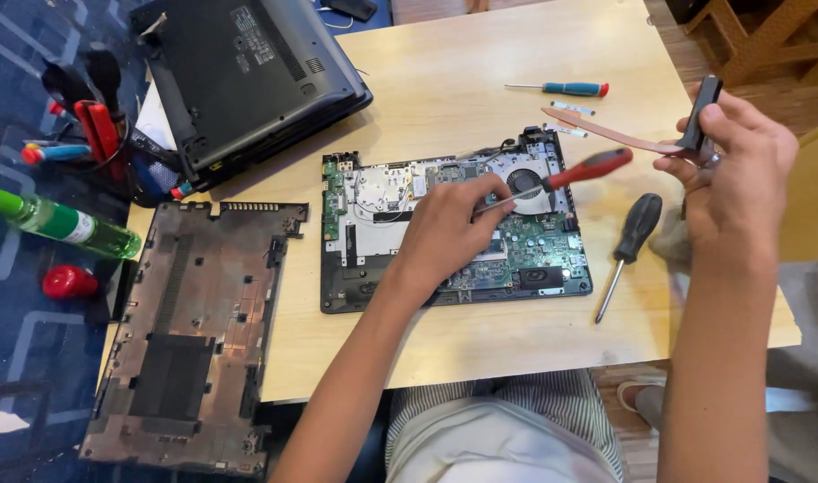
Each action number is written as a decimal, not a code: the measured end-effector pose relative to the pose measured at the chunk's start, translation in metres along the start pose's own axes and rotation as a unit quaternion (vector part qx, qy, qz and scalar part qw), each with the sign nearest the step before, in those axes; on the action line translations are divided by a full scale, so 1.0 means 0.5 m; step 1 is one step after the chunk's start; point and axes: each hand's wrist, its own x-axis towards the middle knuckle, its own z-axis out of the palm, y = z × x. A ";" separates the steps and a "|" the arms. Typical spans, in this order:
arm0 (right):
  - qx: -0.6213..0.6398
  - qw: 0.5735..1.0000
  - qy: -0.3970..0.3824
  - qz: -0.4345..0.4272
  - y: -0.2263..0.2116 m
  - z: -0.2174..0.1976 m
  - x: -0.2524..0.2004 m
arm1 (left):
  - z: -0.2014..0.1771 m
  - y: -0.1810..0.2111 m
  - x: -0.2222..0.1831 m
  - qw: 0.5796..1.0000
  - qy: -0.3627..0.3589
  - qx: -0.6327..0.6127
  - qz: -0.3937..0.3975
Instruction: Disassembling and cleaning internal components of a laptop using a screwdriver and brush
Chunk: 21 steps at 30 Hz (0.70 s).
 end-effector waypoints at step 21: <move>-0.395 0.891 -0.216 0.054 -0.050 0.094 -0.105 | -0.003 0.010 0.017 0.987 0.059 -0.094 -0.113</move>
